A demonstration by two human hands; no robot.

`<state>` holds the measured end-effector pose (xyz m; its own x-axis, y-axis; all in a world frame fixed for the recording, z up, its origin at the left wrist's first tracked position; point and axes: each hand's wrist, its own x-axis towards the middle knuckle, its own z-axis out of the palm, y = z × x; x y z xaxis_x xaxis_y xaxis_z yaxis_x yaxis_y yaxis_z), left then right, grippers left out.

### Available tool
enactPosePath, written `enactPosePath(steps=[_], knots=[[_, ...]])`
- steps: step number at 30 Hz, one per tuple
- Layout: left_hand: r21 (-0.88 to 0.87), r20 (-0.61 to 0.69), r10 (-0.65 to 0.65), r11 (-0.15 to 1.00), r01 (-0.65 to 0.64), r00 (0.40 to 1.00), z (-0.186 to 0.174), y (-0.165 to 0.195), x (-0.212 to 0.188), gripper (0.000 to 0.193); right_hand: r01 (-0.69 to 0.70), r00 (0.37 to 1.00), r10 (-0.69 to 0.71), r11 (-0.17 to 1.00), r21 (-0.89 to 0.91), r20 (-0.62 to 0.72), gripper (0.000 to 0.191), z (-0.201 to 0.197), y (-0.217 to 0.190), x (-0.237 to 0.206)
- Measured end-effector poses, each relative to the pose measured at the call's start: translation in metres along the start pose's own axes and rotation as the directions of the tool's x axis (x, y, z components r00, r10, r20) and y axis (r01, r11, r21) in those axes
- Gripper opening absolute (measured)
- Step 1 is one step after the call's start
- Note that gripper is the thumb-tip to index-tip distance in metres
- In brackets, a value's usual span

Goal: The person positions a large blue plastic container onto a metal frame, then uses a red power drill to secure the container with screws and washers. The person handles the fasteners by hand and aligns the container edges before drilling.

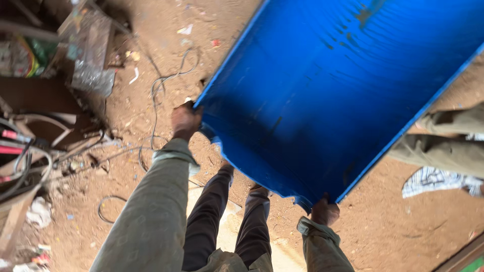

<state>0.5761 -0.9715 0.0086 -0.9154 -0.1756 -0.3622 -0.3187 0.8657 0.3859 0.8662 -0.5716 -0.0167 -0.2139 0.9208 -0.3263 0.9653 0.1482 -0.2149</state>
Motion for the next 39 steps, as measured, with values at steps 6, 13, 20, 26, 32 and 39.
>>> enactPosePath(steps=[6, 13, 20, 26, 32, 39], knots=[[-0.507, 0.021, -0.038, 0.861, 0.043, 0.999, 0.007, -0.022, -0.009, 0.077, -0.076, 0.995, 0.078, 0.997, -0.024, 0.062, 0.063, 0.005, 0.0, 0.004], [-0.707, -0.108, -0.094, 0.707, -0.01, 0.99, 0.041, -0.058, -0.084, 0.106, -0.028, 0.996, 0.034, 0.996, -0.086, 0.079, 0.067, 0.003, -0.011, -0.006], [-0.433, -0.177, -0.125, 0.901, 0.037, 0.976, 0.026, -0.061, -0.124, 0.094, -0.103, 0.985, 0.118, 0.987, -0.122, 0.127, 0.074, -0.009, -0.038, -0.02], [-0.256, -0.199, 0.083, 0.957, -0.133, 0.977, -0.014, -0.033, -0.042, 0.073, -0.099, 0.973, 0.088, 0.994, 0.042, 0.215, 0.065, -0.013, -0.045, -0.029], [-0.057, 0.09, 0.065, 0.997, -0.06, 0.994, -0.015, -0.019, 0.0, 0.031, -0.107, 0.975, 0.109, 0.994, -0.018, 0.196, 0.062, -0.013, -0.04, -0.029], [-0.045, 0.175, 0.082, 0.996, -0.075, 0.981, -0.016, -0.022, -0.001, 0.034, -0.156, 0.968, 0.137, 0.985, 0.076, 0.212, 0.059, -0.016, -0.039, -0.028]])
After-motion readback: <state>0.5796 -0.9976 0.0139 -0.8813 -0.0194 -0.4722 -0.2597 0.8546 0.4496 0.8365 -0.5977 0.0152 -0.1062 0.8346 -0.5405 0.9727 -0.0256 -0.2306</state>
